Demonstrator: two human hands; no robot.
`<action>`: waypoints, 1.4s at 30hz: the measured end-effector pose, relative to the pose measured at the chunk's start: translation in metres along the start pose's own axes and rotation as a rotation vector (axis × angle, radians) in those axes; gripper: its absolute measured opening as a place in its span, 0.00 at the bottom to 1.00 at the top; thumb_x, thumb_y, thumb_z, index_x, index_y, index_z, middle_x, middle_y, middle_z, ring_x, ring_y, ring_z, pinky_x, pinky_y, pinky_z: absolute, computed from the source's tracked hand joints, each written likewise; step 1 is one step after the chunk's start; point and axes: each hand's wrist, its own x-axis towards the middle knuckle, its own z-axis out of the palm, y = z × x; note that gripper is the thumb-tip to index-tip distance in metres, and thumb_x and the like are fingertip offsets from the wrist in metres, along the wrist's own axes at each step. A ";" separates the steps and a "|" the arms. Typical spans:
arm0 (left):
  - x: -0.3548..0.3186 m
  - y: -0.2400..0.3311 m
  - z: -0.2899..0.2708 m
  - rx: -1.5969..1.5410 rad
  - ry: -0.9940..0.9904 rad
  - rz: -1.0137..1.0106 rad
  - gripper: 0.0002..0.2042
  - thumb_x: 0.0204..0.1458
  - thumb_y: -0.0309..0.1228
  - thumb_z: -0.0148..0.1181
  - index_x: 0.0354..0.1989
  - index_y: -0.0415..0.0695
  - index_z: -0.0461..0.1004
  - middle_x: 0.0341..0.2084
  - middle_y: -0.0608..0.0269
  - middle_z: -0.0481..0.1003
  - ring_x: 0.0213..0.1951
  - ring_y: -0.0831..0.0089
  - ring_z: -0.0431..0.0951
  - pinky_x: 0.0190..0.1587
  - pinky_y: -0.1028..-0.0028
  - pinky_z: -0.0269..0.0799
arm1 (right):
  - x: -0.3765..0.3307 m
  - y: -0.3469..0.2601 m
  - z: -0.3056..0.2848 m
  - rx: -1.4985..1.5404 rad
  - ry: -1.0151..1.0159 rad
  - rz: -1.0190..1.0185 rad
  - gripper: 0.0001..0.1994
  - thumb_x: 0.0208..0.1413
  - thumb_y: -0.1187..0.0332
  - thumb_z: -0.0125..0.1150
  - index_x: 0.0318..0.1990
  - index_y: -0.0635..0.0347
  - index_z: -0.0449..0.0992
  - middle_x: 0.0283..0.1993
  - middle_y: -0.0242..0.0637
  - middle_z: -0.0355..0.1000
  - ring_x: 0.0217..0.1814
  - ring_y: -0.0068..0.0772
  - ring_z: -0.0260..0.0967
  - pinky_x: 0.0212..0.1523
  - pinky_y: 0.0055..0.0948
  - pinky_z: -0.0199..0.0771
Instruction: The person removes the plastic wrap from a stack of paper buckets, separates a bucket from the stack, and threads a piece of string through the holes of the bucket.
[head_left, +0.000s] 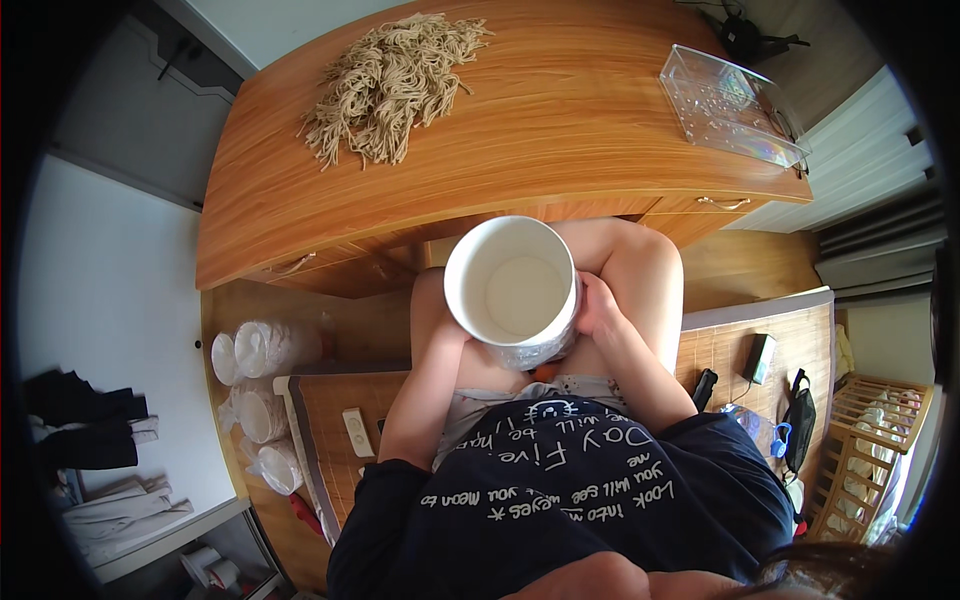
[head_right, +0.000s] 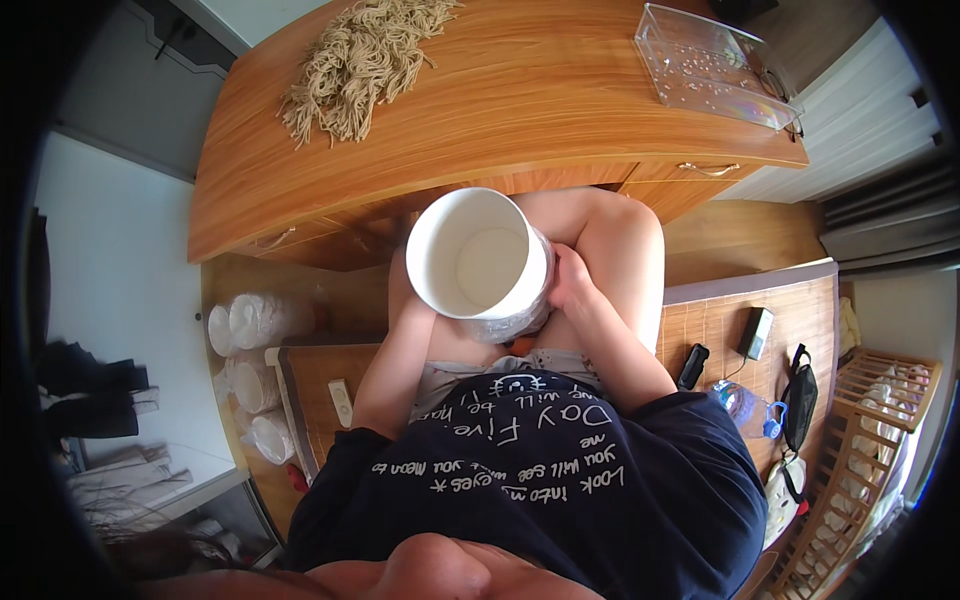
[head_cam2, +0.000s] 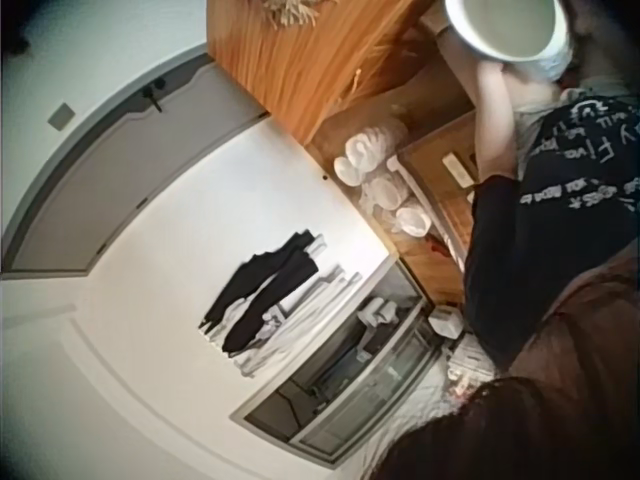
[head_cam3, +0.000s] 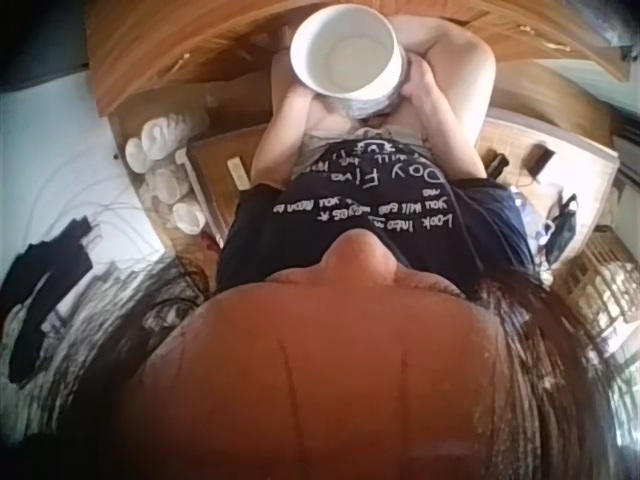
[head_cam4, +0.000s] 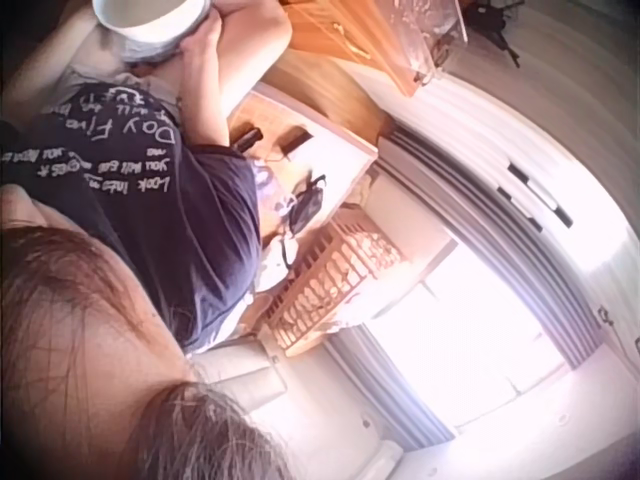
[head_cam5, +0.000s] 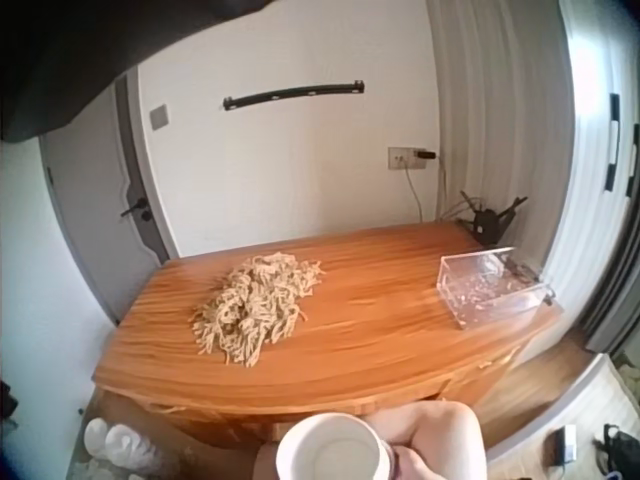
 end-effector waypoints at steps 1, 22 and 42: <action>0.000 -0.001 -0.001 0.000 0.002 0.002 0.15 0.52 0.28 0.66 0.48 0.38 0.77 0.42 0.53 0.80 0.45 0.67 0.82 0.45 0.68 0.79 | -0.001 0.000 0.002 -0.002 -0.002 0.001 0.19 0.65 0.64 0.40 0.52 0.65 0.74 0.53 0.47 0.75 0.55 0.45 0.72 0.61 0.44 0.68; 0.002 -0.033 -0.001 0.155 -0.175 0.024 0.23 0.63 0.33 0.53 0.65 0.40 0.62 0.60 0.53 0.68 0.60 0.65 0.70 0.60 0.67 0.70 | -0.009 0.017 0.008 -0.335 -0.036 -0.202 0.24 0.63 0.55 0.38 0.50 0.62 0.76 0.50 0.43 0.77 0.51 0.42 0.72 0.57 0.37 0.67; -0.088 0.014 0.017 0.013 0.061 0.189 0.25 0.62 0.33 0.54 0.67 0.40 0.59 0.63 0.53 0.65 0.61 0.64 0.69 0.61 0.66 0.69 | -0.079 0.020 0.013 -0.186 -0.398 -0.179 0.21 0.71 0.59 0.38 0.65 0.58 0.64 0.61 0.41 0.69 0.61 0.38 0.67 0.60 0.37 0.70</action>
